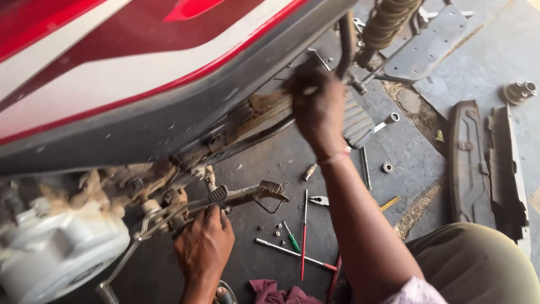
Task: Repairing a motorcycle engine and chain drive assembly.
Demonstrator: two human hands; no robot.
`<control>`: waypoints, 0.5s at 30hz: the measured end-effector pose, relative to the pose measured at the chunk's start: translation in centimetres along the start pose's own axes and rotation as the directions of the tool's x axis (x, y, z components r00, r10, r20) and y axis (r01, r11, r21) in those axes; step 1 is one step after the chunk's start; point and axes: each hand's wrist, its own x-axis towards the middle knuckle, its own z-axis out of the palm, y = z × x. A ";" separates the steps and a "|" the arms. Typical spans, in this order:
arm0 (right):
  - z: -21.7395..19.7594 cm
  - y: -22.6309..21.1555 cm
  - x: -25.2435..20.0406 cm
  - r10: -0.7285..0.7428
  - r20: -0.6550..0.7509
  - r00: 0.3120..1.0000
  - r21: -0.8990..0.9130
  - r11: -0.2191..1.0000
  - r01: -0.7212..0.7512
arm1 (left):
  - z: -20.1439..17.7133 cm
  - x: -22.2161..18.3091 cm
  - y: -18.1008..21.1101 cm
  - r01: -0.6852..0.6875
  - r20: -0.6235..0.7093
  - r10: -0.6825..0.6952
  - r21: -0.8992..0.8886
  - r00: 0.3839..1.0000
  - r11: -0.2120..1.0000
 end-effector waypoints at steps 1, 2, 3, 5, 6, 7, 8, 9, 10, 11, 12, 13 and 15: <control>-0.5 -0.2 -0.3 -0.079 -0.105 0.991 0.131 0.987 0.093 | 0.1 0.0 -0.1 -0.018 -0.018 0.018 -0.004 1.000 1.000; -0.4 -0.2 -0.4 -0.084 -0.094 0.992 0.138 0.986 0.096 | 0.2 -0.1 -0.3 -0.005 -0.015 0.005 -0.005 1.000 1.000; -0.4 -0.2 -0.6 0.050 -0.102 0.993 0.286 0.958 -0.019 | 0.4 -0.2 -0.4 -0.014 -0.017 0.014 -0.009 1.000 1.000; 0.1 0.1 -0.5 0.181 -0.083 0.980 0.427 0.895 -0.129 | 0.5 -0.1 -0.6 -0.018 -0.019 0.018 -0.015 1.000 1.000; 0.5 0.3 -0.3 0.218 -0.067 0.974 0.411 0.895 -0.172 | 0.5 0.0 -0.6 -0.026 -0.019 0.026 -0.020 0.999 0.999; 0.8 0.6 -0.1 0.255 -0.051 0.966 0.392 0.895 -0.215 | 0.5 0.0 -0.6 -0.035 -0.018 0.034 -0.027 0.999 0.999; 1.2 1.1 -0.1 0.253 -0.046 0.967 0.389 0.896 -0.215 | 0.7 -0.1 -0.6 -0.030 -0.016 0.030 -0.030 0.999 0.999; 1.7 1.5 0.0 0.177 -0.098 0.979 0.204 0.967 -0.154 | 0.9 -0.2 -0.8 -0.032 -0.006 0.032 -0.038 0.999 0.999; 2.1 1.8 0.1 0.091 -0.133 0.987 0.009 0.996 -0.090 | 1.0 -0.2 -0.9 -0.035 0.004 0.035 -0.046 0.999 0.998; 2.2 1.3 -0.1 0.085 -0.130 0.988 0.011 0.996 -0.085 | 1.0 -0.2 -1.0 -0.028 0.002 0.029 -0.048 1.000 0.998; 2.3 0.7 -0.3 0.033 -0.127 0.991 0.074 0.997 -0.024 | 0.9 -0.2 -1.1 -0.037 0.003 0.038 -0.060 0.999 0.997; 2.4 0.2 -0.6 -0.020 -0.125 0.992 0.136 0.990 0.037 | 0.9 -0.2 -1.2 -0.046 0.004 0.046 -0.073 0.999 0.996; 3.1 -1.5 -2.6 -0.101 -0.108 0.989 0.106 0.988 0.112 | 1.2 -0.4 -1.5 -0.057 -0.027 0.055 -0.077 0.998 0.995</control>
